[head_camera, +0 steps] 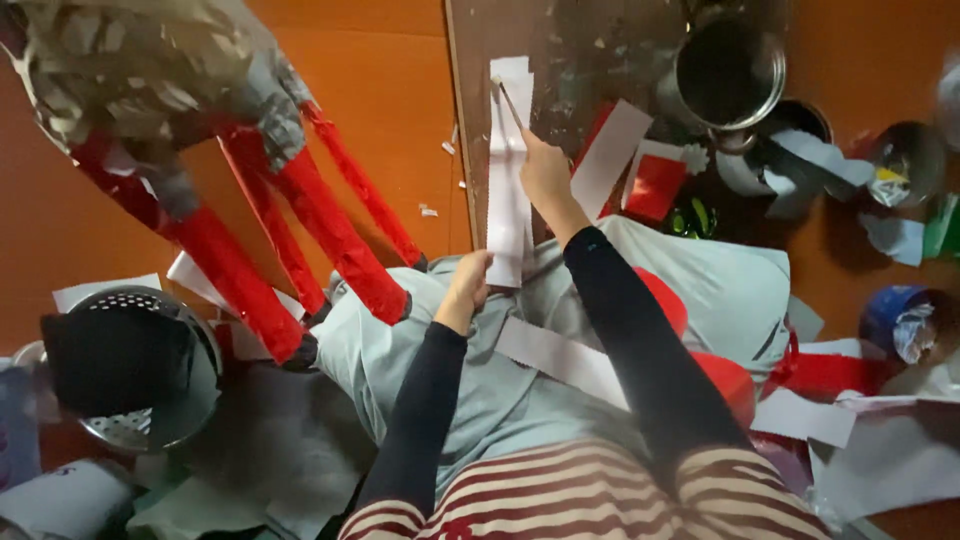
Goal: Wrapping red paper strips around the legs of a paper giraffe model.
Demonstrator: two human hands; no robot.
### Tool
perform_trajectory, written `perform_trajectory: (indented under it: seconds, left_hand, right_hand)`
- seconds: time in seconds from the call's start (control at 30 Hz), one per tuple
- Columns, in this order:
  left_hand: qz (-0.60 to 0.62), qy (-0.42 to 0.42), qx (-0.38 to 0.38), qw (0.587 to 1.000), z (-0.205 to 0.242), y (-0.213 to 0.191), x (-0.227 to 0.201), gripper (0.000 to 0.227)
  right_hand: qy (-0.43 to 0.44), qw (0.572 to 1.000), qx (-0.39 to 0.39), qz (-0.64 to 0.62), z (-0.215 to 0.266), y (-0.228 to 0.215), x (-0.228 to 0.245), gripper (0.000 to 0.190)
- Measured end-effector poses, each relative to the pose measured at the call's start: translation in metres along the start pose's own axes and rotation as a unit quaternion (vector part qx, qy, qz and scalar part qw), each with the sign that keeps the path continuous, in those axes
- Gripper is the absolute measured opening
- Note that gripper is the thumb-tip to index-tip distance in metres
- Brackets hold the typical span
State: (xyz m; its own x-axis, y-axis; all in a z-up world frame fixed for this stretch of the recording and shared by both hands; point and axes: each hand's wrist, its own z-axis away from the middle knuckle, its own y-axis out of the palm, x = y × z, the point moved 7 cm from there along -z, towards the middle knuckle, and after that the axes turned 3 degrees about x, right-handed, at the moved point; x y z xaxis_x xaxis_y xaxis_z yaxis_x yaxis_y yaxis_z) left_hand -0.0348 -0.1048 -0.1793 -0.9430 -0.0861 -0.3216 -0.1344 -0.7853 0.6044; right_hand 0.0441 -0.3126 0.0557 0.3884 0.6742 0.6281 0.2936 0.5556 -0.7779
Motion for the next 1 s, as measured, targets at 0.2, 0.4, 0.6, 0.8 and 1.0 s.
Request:
perform_trajectory:
  seconds: [0.2,0.4,0.6,0.8,1.0]
  left_hand:
    - [0.025,-0.007,0.005,1.000,0.016,0.014,-0.006,0.014]
    - [0.015,0.065,0.031,0.997,-0.029,-0.024,0.008,0.016]
    - [0.005,0.042,0.009,0.999,0.003,0.012,-0.007,0.023]
    - [0.093,0.025,0.063,0.993,0.034,0.033,-0.038,0.029]
    - [0.103,0.114,0.166,0.974,0.114,0.109,-0.077,0.031]
  right_hand:
    - [0.020,0.999,-0.033,-0.010,0.015,-0.004,-0.045,0.050]
    - [-0.019,0.985,-0.101,-0.140,0.003,-0.026,-0.119,0.040]
    - [0.224,0.675,-0.149,-0.687,0.012,-0.095,-0.208,0.021]
    - [0.186,0.550,-0.147,-0.801,0.031,-0.093,-0.205,0.052]
    - [-0.135,0.685,0.146,-0.701,0.145,-0.179,0.165,0.050]
